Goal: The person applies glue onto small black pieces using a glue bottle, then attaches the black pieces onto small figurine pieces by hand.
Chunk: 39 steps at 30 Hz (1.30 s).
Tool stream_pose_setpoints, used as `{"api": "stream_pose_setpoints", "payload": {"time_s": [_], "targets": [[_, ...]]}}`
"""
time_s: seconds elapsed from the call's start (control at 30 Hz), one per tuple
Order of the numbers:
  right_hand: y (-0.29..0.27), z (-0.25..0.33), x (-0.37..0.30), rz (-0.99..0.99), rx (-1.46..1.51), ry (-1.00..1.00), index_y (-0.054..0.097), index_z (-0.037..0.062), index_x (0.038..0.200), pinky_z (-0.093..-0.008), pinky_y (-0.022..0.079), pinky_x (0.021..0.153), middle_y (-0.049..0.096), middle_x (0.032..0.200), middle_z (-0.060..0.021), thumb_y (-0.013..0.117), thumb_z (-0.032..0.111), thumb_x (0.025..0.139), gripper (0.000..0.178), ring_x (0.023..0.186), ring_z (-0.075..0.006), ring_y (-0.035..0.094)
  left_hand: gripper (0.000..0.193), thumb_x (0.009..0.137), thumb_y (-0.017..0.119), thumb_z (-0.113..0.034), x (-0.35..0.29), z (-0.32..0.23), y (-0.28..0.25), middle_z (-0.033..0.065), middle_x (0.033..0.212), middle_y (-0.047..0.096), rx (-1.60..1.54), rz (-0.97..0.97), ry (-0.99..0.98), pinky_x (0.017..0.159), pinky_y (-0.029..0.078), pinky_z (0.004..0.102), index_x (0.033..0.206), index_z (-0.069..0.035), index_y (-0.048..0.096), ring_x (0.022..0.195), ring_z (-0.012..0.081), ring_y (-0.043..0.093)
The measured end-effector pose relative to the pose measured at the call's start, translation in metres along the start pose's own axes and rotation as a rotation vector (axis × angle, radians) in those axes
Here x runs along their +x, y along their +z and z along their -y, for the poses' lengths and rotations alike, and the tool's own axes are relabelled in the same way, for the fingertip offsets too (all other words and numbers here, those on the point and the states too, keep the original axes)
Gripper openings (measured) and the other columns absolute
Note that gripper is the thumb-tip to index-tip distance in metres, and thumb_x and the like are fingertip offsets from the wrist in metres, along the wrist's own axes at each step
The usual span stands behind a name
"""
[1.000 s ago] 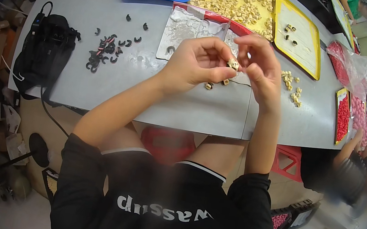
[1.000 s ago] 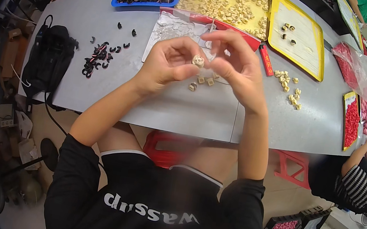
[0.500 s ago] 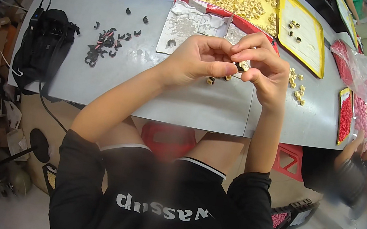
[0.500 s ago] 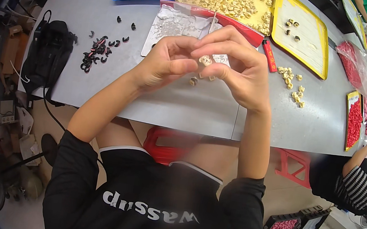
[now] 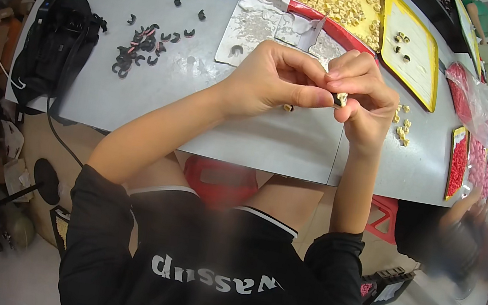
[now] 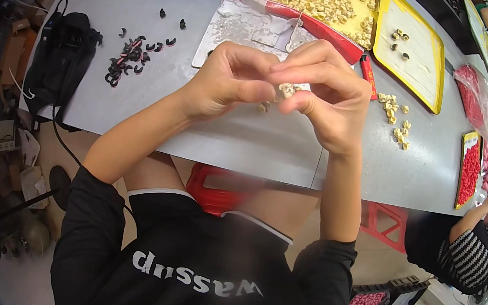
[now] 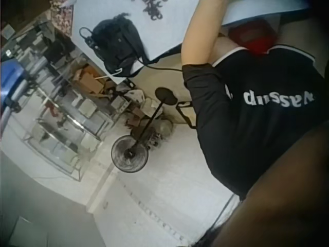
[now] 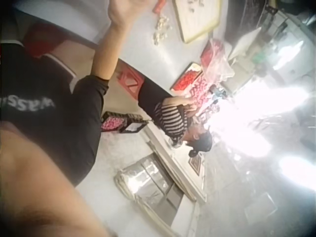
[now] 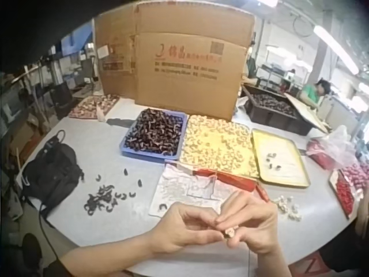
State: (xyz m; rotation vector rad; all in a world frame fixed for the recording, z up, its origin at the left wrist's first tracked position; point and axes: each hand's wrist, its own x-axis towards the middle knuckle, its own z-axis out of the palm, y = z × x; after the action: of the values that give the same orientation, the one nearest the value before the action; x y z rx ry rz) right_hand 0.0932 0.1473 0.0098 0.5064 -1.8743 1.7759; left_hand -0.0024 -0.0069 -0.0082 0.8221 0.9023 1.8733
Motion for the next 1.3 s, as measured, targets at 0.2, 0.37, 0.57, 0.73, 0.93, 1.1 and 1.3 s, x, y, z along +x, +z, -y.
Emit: {"api": "stream_pose_setpoints", "payload": {"time_s": [0.2, 0.37, 0.57, 0.73, 0.93, 1.1, 1.3], "targets": [[0.002, -0.002, 0.0, 0.006, -0.028, -0.031, 0.072, 0.001, 0.09, -0.0299, 0.046, 0.074, 0.065, 0.089, -0.0086, 0.079, 0.02, 0.069, 0.03, 0.084, -0.0184, 0.058, 0.01, 0.077, 0.075, -0.003, -0.001, 0.002, -0.004, 0.0013, 0.078, 0.067, 0.052, 0.006, 0.002, 0.059, 0.044, 0.0185, 0.086, 0.0, 0.072, 0.07, 0.0044, 0.058], [-0.009, 0.0, 0.004, 0.06, -0.038, 0.002, 0.071, -0.0005, 0.092, -0.0302, 0.047, 0.075, 0.066, 0.09, -0.0102, 0.077, 0.019, 0.071, 0.029, 0.086, -0.0197, 0.059, 0.011, 0.077, 0.075, -0.002, 0.001, -0.002, 0.004, 0.001, 0.077, 0.067, 0.072, -0.03, 0.022, 0.059, 0.044, 0.0178, 0.087, 0.0, 0.072, 0.07, 0.0043, 0.058], [-0.003, 0.003, 0.007, 0.014, -0.104, 0.087, 0.071, -0.0015, 0.095, -0.0278, 0.049, 0.075, 0.066, 0.093, -0.0116, 0.074, 0.01, 0.074, 0.025, 0.09, -0.0195, 0.061, 0.021, 0.079, 0.072, -0.003, 0.001, -0.001, 0.002, 0.0054, 0.085, 0.066, 0.054, -0.109, 0.05, 0.064, 0.049, 0.0196, 0.098, 0.003, 0.066, 0.072, 0.0062, 0.059], [-0.006, 0.001, 0.005, 0.027, -0.249, 0.018, 0.071, -0.0012, 0.095, -0.028, 0.049, 0.075, 0.065, 0.093, -0.0108, 0.075, 0.006, 0.072, 0.025, 0.087, -0.0188, 0.061, 0.026, 0.081, 0.07, -0.01, 0.005, 0.004, -0.001, 0.0049, 0.085, 0.062, 0.059, -0.051, 0.006, 0.066, 0.05, 0.0211, 0.1, 0.004, 0.06, 0.074, 0.0073, 0.059], [-0.001, 0.0, 0.005, 0.029, -0.34, 0.012, 0.071, -0.0003, 0.092, -0.0275, 0.048, 0.074, 0.066, 0.089, -0.0098, 0.077, 0.004, 0.069, 0.024, 0.085, -0.0182, 0.061, 0.024, 0.081, 0.066, -0.011, 0.004, 0.008, -0.006, 0.0057, 0.087, 0.063, 0.034, -0.036, 0.002, 0.069, 0.05, 0.0224, 0.098, 0.004, 0.06, 0.076, 0.0077, 0.058], [0.001, 0.002, 0.004, 0.019, -0.426, -0.008, 0.071, 0.0004, 0.09, -0.0271, 0.049, 0.072, 0.066, 0.088, -0.0091, 0.077, 0.003, 0.067, 0.024, 0.083, -0.0181, 0.062, 0.023, 0.081, 0.066, -0.011, 0.003, 0.01, -0.007, 0.0059, 0.087, 0.063, 0.028, -0.036, 0.009, 0.068, 0.05, 0.0221, 0.098, 0.004, 0.06, 0.075, 0.0079, 0.058], [0.002, 0.001, 0.004, 0.017, -0.475, -0.035, 0.072, 0.0012, 0.09, -0.0263, 0.049, 0.07, 0.066, 0.088, -0.0086, 0.077, 0.003, 0.067, 0.024, 0.081, -0.0175, 0.062, 0.025, 0.083, 0.066, -0.014, 0.004, 0.012, -0.011, 0.006, 0.087, 0.063, 0.033, -0.013, 0.018, 0.07, 0.049, 0.022, 0.099, 0.004, 0.059, 0.077, 0.0081, 0.058]]}}
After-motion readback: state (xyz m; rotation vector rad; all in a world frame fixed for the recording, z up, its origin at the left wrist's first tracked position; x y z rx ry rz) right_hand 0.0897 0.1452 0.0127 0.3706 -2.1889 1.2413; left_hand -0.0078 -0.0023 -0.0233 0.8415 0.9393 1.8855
